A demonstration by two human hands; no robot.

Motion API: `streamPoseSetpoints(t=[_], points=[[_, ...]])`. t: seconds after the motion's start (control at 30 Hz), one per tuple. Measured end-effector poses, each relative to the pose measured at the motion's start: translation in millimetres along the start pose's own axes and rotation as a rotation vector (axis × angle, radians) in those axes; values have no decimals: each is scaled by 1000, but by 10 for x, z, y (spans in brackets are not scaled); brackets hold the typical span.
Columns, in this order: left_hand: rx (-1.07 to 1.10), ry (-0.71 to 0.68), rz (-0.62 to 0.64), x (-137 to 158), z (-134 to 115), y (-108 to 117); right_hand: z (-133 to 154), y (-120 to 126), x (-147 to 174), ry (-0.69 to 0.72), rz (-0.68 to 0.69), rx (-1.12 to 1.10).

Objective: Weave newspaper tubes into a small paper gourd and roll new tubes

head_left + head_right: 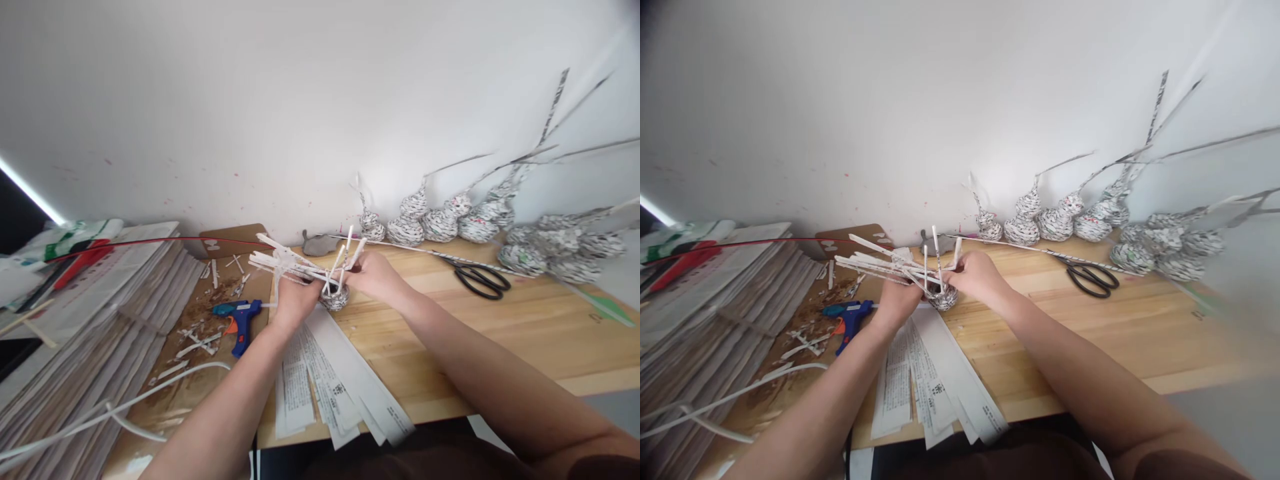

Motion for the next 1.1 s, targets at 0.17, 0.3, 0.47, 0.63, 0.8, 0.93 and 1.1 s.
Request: streamPoseSetpoints(t=[0.17, 0.3, 0.47, 0.63, 0.8, 0.93, 1.1], points=[[10, -46, -10, 6, -82, -13, 80, 40, 44, 44, -81, -1], [57, -21, -7, 28, -94, -33, 179, 32, 90, 184, -143, 64], [34, -39, 17, 46, -184, -53, 100, -7, 63, 156, -126, 13], [50, -49, -7, 62, -231, -51, -53, -22, 28, -1, -113, 37], [55, -84, -24, 69, -263, -44, -91, -71, 19, -34, -114, -90], [70, -60, -18, 69, -217, -56, -74, -87, 27, 18, -189, -276], [104, -85, -42, 62, -195, -48, -44, -116, 16, 46, -188, -453]])
Point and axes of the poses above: each hand's wrist, its own x-axis away from the middle knuckle, its own y-axis out of the back of the hand, z = x × y, the point moved 8 cm from there along -x, towards the middle knuckle, and after that the axes turned 7 degrees about -y, right-handed, at the moved point
